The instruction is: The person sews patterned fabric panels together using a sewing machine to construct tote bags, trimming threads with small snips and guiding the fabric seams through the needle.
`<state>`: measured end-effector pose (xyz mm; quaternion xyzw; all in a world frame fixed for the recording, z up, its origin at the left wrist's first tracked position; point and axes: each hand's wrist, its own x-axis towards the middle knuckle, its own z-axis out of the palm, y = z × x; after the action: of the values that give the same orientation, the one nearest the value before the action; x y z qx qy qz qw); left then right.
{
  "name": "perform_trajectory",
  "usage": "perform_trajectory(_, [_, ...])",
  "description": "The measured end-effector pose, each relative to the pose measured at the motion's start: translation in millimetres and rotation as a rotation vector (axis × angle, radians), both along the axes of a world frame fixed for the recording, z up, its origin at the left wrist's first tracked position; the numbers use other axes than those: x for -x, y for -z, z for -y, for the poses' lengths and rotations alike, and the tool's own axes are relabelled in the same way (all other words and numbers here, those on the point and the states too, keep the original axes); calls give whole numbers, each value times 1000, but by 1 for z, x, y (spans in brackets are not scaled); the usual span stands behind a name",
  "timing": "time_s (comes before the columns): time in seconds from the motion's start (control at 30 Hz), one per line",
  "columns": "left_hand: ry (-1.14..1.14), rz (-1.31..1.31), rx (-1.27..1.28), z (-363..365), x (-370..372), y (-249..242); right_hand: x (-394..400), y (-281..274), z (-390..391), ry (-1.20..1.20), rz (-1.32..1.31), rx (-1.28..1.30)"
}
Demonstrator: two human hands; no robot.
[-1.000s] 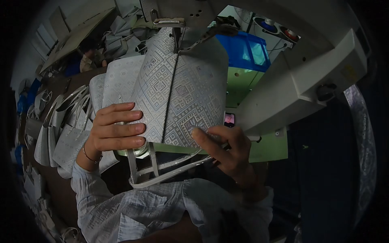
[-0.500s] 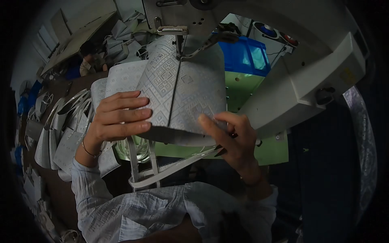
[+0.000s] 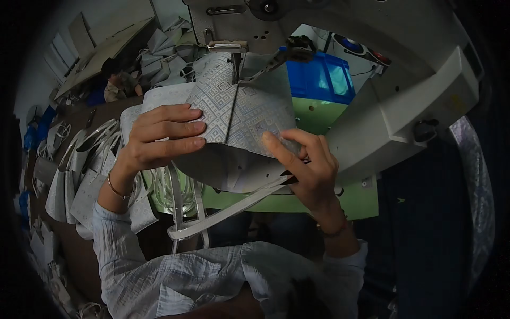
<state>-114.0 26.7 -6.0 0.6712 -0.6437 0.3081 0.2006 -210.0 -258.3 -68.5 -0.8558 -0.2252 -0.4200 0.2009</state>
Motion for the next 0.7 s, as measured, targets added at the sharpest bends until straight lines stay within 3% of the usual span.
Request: perform_trajectory(0.7, [12, -60, -1, 9, -37, -5, -36, -9, 7, 15, 32, -20])
